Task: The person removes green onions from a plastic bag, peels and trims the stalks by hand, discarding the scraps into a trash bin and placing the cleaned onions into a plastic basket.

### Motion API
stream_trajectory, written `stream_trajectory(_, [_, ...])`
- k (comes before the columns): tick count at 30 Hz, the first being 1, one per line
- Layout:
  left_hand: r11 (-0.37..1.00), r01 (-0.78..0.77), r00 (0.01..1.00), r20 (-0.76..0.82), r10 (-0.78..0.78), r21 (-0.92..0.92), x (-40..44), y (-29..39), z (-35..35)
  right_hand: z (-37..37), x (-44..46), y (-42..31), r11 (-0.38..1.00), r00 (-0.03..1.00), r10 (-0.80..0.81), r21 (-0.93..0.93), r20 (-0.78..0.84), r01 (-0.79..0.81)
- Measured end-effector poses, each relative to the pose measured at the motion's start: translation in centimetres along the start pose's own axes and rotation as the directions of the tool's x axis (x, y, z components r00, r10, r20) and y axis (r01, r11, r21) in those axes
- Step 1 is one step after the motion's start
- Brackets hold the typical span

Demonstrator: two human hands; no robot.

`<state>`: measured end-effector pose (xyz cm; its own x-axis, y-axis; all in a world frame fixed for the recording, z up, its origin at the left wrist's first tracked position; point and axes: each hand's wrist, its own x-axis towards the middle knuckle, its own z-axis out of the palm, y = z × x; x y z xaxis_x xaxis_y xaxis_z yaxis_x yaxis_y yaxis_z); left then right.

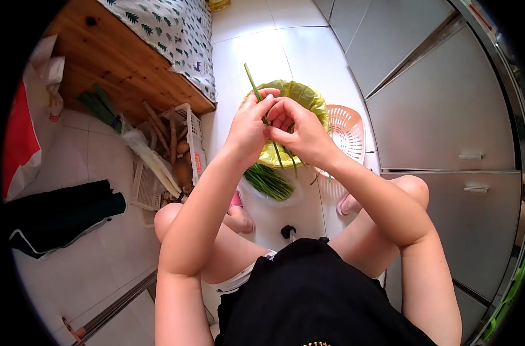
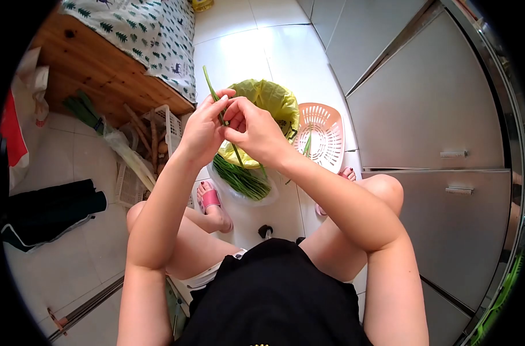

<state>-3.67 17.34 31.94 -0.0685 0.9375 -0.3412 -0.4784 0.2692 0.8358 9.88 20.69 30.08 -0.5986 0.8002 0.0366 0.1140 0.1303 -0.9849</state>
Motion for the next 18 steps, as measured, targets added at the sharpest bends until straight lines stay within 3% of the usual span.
stream_trajectory(4, [0.998,0.029,0.997,0.079,-0.025,-0.049,-0.1,0.6,0.5,-0.7,0.4,0.5,0.998,0.997,0.06,0.025,-0.043,-0.059])
stream_trajectory(10, [1.0,-0.006,0.993,0.119,0.008,-0.009,0.0,1.1,-0.2,-2.5,0.7,0.1,0.945,0.975,0.215,0.237,0.062,-0.224])
stream_trajectory(13, [0.996,-0.069,0.998,0.008,0.069,0.051,0.1,1.3,-0.2,-3.3,0.8,0.0,0.889,0.955,0.268,0.349,0.125,-0.296])
stream_trajectory(18, [0.983,-0.135,0.991,-0.003,0.136,0.125,0.2,1.4,-0.7,-4.0,0.9,-0.6,0.786,0.929,0.309,0.496,0.204,-0.37])
